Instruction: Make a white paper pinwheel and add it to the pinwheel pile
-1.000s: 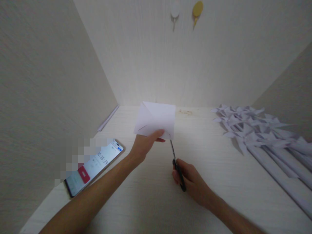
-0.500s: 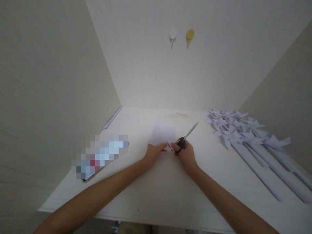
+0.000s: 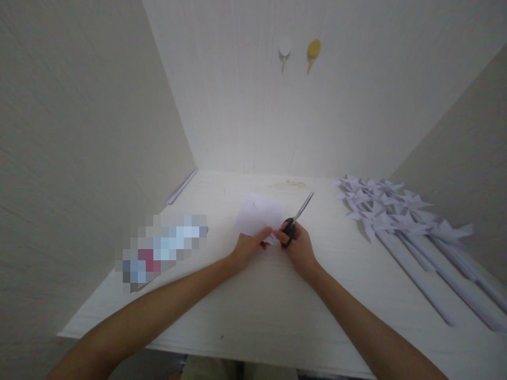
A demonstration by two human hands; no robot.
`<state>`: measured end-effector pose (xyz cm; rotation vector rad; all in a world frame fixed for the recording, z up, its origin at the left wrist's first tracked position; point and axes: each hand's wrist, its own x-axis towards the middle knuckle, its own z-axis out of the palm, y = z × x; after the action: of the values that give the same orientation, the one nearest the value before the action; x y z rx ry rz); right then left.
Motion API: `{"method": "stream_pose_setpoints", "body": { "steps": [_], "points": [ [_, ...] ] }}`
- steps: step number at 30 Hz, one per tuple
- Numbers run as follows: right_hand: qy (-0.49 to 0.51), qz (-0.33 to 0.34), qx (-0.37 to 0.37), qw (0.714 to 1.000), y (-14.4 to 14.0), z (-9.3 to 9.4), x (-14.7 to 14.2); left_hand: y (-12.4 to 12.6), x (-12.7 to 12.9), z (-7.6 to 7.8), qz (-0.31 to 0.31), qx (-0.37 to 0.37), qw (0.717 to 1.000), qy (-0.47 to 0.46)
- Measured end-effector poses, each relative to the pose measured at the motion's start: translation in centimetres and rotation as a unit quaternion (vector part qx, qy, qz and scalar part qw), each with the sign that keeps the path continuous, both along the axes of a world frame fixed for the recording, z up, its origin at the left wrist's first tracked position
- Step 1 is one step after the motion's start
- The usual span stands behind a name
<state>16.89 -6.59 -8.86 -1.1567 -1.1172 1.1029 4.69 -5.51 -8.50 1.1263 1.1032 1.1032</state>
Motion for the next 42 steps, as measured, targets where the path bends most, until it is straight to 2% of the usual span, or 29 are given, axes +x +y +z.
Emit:
{"method": "stream_pose_setpoints", "body": {
  "steps": [12,24,27,35,42],
  "points": [
    [0.024,0.042,-0.026,0.998,0.0,-0.2,0.5,0.2,-0.2,0.0,-0.023,-0.007,1.000,0.021],
    [0.094,0.059,-0.029,0.993,0.0,-0.3,0.2,0.9,-0.2,-1.4,0.060,-0.027,0.998,-0.013],
    [0.097,0.062,-0.033,0.993,-0.2,-0.3,0.2,0.8,-0.1,-1.3,0.073,-0.025,0.997,-0.004],
    [0.059,0.036,-0.026,0.997,-0.2,-0.3,0.1,-0.2,0.0,0.3,0.046,-0.014,0.998,0.049],
    [0.082,0.033,-0.021,0.996,-0.1,-0.6,0.1,-0.4,-0.1,0.1,0.043,-0.028,0.995,0.087]
  ]
}}
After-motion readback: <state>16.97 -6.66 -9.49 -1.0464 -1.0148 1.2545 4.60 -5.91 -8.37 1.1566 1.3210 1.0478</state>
